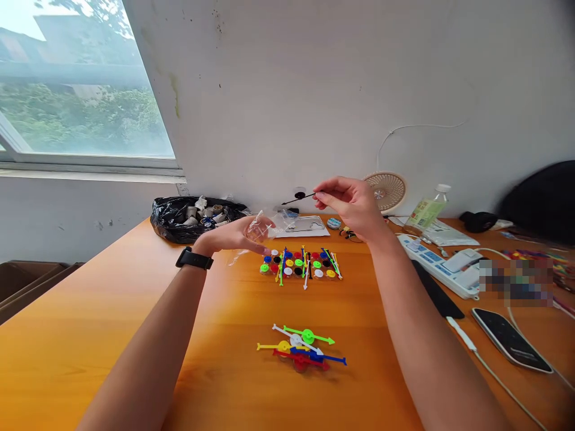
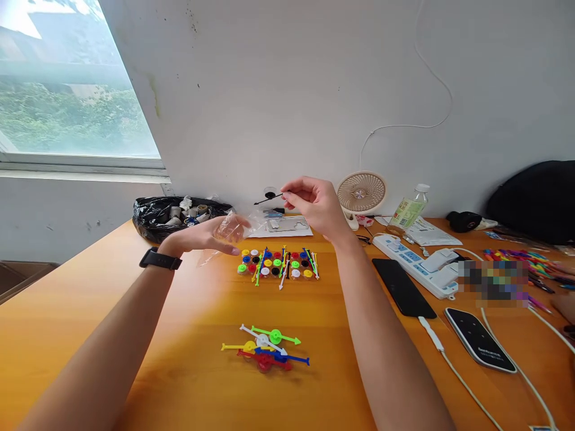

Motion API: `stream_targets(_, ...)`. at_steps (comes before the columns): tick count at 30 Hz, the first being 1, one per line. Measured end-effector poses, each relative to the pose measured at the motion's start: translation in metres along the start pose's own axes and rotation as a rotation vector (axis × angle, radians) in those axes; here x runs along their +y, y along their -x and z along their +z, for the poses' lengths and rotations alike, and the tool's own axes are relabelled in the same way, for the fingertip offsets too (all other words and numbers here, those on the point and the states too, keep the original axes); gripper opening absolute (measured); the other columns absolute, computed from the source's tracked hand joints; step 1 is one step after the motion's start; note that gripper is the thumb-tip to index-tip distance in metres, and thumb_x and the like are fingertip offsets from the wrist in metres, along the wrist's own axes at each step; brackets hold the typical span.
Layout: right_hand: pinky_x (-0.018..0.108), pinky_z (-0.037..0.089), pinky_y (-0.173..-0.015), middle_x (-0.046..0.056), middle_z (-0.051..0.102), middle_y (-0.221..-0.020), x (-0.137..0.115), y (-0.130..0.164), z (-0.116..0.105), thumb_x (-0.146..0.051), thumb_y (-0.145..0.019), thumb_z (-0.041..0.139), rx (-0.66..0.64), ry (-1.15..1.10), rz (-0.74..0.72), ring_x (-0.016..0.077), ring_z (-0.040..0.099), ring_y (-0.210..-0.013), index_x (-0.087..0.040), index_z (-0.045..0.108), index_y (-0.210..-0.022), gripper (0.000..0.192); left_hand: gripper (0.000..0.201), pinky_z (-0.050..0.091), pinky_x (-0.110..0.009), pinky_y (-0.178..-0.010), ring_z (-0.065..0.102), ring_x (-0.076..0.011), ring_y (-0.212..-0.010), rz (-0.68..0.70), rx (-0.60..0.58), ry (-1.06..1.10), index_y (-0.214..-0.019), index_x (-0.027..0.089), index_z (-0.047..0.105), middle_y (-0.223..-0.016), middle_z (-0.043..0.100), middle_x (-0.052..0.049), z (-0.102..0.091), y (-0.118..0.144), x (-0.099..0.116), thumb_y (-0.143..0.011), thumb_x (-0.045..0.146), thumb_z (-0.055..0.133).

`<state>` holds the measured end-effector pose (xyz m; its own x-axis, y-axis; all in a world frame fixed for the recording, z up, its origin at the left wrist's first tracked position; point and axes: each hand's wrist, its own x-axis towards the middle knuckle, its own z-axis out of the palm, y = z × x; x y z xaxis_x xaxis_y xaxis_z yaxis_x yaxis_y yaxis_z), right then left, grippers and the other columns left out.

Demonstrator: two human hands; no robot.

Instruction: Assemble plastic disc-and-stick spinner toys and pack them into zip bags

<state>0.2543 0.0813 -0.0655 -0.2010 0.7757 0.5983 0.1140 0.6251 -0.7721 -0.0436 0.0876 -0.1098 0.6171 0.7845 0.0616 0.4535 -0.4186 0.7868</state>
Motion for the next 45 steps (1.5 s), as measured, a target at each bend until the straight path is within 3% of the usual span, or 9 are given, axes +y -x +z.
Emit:
stream_targets(4, 0.032, 0.061, -0.075, 0.006, 0.075, -0.089, 0.000, 0.001, 0.003, -0.038, -0.084, 0.080, -0.092, 0.085, 0.007, 0.0181, 0.071, -0.079, -0.018, 0.077, -0.093, 0.023, 0.064, 0.050, -0.037, -0.082, 0.063, -0.0240, -0.093, 0.043, -0.015, 0.118, -0.123, 0.022, 0.064, -0.101, 0.064, -0.004, 0.009, -0.007, 0.000, -0.070, 0.044, 0.091)
stream_targets(10, 0.029, 0.053, -0.069, 0.005, 0.075, -0.085, 0.002, 0.003, 0.013, -0.032, -0.089, 0.072, -0.176, 0.233, -0.008, 0.0164, 0.066, -0.076, -0.018, 0.078, -0.095, 0.017, 0.068, 0.051, -0.038, -0.083, 0.065, -0.0230, -0.090, 0.061, -0.044, 0.259, -0.130, 0.022, 0.062, -0.096, 0.065, -0.004, 0.017, -0.013, 0.004, -0.071, 0.040, 0.090)
stream_targets(18, 0.026, 0.038, -0.058, 0.001, 0.068, -0.077, 0.006, 0.005, 0.009, -0.036, -0.093, 0.065, -0.289, 0.470, 0.013, 0.0136, 0.054, -0.064, -0.019, 0.078, -0.104, 0.025, 0.054, 0.054, -0.041, -0.088, 0.068, -0.0284, -0.106, -0.208, -0.085, 0.271, -0.122, 0.023, 0.067, -0.112, 0.070, -0.008, 0.023, -0.018, 0.005, -0.079, 0.053, 0.082)
stream_targets(25, 0.028, 0.039, -0.064, 0.005, 0.071, -0.090, 0.002, 0.007, 0.000, -0.053, -0.100, 0.055, -0.447, 0.499, 0.127, 0.0168, 0.059, -0.076, -0.019, 0.075, -0.103, 0.040, 0.058, 0.050, -0.034, -0.073, 0.067, -0.0261, -0.096, -0.229, -0.089, 0.184, -0.122, 0.023, 0.071, -0.107, 0.072, -0.007, 0.018, -0.016, -0.014, -0.078, 0.060, 0.079)
stream_targets(28, 0.027, 0.035, -0.061, 0.002, 0.066, -0.081, -0.001, 0.009, 0.006, -0.053, -0.088, 0.072, -0.536, 0.504, 0.128, 0.0158, 0.054, -0.072, -0.018, 0.071, -0.092, 0.035, 0.057, 0.049, -0.033, -0.072, 0.065, -0.0266, -0.099, -0.234, -0.080, 0.150, -0.123, 0.025, 0.071, -0.110, 0.072, -0.007, 0.013, -0.013, -0.021, -0.079, 0.059, 0.079)
stream_targets(32, 0.027, 0.027, -0.056, -0.003, 0.050, -0.067, -0.005, 0.012, 0.024, -0.048, -0.103, 0.046, -0.634, 0.460, 0.018, 0.0129, 0.042, -0.062, -0.019, 0.055, -0.075, 0.041, 0.056, 0.047, -0.031, -0.070, 0.065, -0.0263, -0.098, -0.227, -0.064, 0.109, -0.124, 0.027, 0.070, -0.113, 0.072, -0.006, 0.007, -0.009, -0.026, -0.078, 0.058, 0.079)
stream_targets(36, 0.025, 0.032, -0.056, -0.001, 0.061, -0.077, -0.007, 0.021, 0.048, -0.035, -0.100, 0.050, -0.874, 0.488, 0.116, 0.0135, 0.051, -0.066, -0.019, 0.061, -0.083, 0.026, 0.066, 0.049, -0.034, -0.076, 0.065, -0.0286, -0.106, -0.222, -0.048, 0.084, -0.132, 0.026, 0.065, -0.116, 0.072, -0.007, 0.003, -0.004, -0.026, -0.078, 0.060, 0.079)
stream_targets(40, 0.024, 0.042, -0.058, 0.002, 0.072, -0.091, 0.004, 0.036, 0.081, -0.033, -0.084, 0.076, -1.318, 0.457, 0.284, 0.0157, 0.063, -0.075, -0.019, 0.071, -0.091, 0.017, 0.068, 0.050, -0.038, -0.094, 0.063, -0.0297, -0.119, -0.123, -0.057, 0.130, -0.141, 0.027, 0.060, -0.124, 0.070, -0.008, 0.003, 0.000, -0.018, -0.083, 0.058, 0.078)
stream_targets(45, 0.023, 0.045, -0.060, -0.002, 0.073, -0.079, 0.026, 0.049, 0.118, -0.021, -0.077, 0.082, -1.619, 0.316, 0.392, 0.0149, 0.067, -0.074, -0.018, 0.072, -0.080, 0.011, 0.061, 0.052, -0.040, -0.095, 0.065, -0.0289, -0.116, -0.058, -0.074, 0.161, -0.139, 0.027, 0.062, -0.119, 0.070, -0.008, 0.006, -0.001, -0.011, -0.087, 0.055, 0.076)
